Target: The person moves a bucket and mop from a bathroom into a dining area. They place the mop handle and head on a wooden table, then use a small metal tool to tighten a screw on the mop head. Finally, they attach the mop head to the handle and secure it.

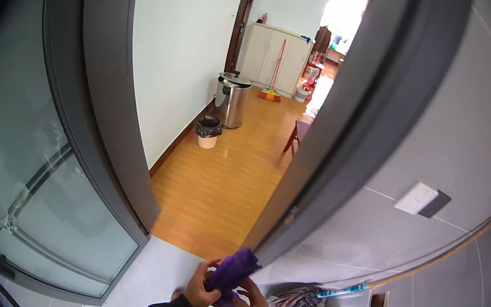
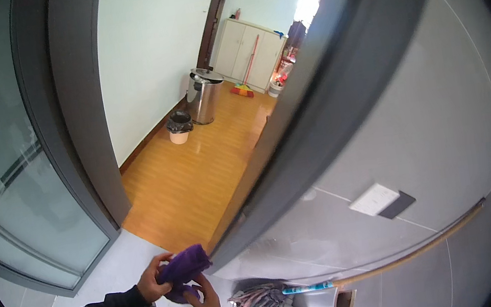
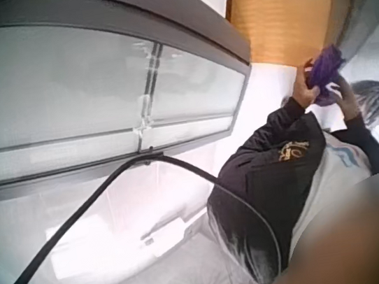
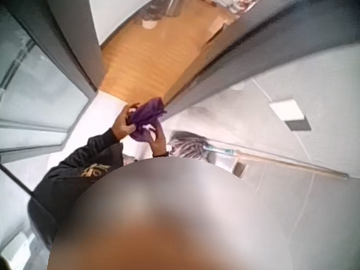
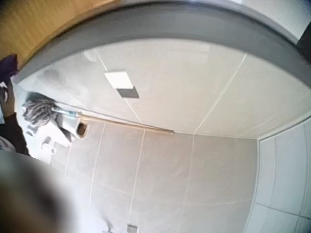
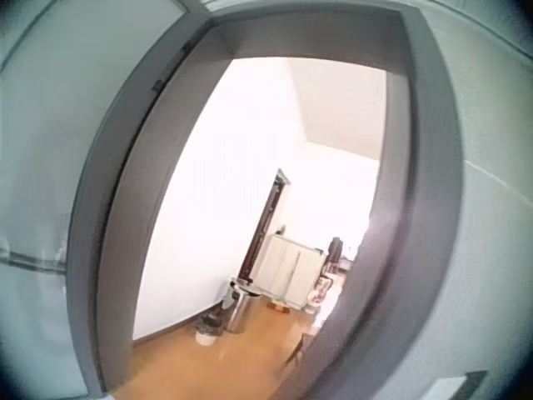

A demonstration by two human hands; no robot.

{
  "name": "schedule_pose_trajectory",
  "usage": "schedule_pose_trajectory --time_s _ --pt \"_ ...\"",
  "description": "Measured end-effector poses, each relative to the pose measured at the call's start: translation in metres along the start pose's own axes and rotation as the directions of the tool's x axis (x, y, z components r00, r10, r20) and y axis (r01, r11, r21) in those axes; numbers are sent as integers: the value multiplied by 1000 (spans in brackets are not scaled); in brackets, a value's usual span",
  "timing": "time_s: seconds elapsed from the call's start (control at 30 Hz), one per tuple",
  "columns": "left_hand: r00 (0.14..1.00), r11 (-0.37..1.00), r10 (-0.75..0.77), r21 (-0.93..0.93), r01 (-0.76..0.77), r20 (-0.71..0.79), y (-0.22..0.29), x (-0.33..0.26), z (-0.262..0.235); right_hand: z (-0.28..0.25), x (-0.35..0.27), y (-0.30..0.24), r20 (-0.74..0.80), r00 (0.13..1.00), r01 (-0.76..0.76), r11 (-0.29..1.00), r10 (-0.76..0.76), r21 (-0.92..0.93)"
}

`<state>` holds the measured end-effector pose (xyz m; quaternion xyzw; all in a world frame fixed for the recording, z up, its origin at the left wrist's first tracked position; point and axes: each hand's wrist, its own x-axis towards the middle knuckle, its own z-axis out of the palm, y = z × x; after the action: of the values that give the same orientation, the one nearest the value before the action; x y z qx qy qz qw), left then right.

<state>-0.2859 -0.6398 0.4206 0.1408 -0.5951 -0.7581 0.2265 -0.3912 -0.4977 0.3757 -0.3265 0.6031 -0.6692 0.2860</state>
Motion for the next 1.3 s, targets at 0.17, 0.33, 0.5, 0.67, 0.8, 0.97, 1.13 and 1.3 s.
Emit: schedule_pose_trajectory --time_s 0.17,0.33,0.5,0.67,0.8,0.97,1.13,1.3 --pt "989 999 -37 -22 41 146 21 35 -73 69 79 -3 -53 989 -116 946 138 303" --pt "983 989 -90 128 70 160 2 82 -154 117 136 18 -135 988 -55 989 74 138" --pt "993 902 31 426 -76 110 -2 136 -193 141 200 -9 -57 973 183 905 -222 -384" --pt "991 912 54 397 -100 126 3 206 -208 126 273 -12 75 976 215 863 -203 -458" --pt "976 906 -191 402 133 107 4 267 -221 105 333 26 -119 992 -60 988 43 -143" --pt "974 960 -226 179 216 34 6 353 -231 77 431 40 -100 963 -246 968 249 45" --pt "967 906 -219 -395 153 -129 40 441 -234 40 507 44 -7 977 -212 971 213 -113" --pt "946 714 -301 -687 138 -123 58 518 -242 7 555 56 -64 994 -112 865 92 -489"
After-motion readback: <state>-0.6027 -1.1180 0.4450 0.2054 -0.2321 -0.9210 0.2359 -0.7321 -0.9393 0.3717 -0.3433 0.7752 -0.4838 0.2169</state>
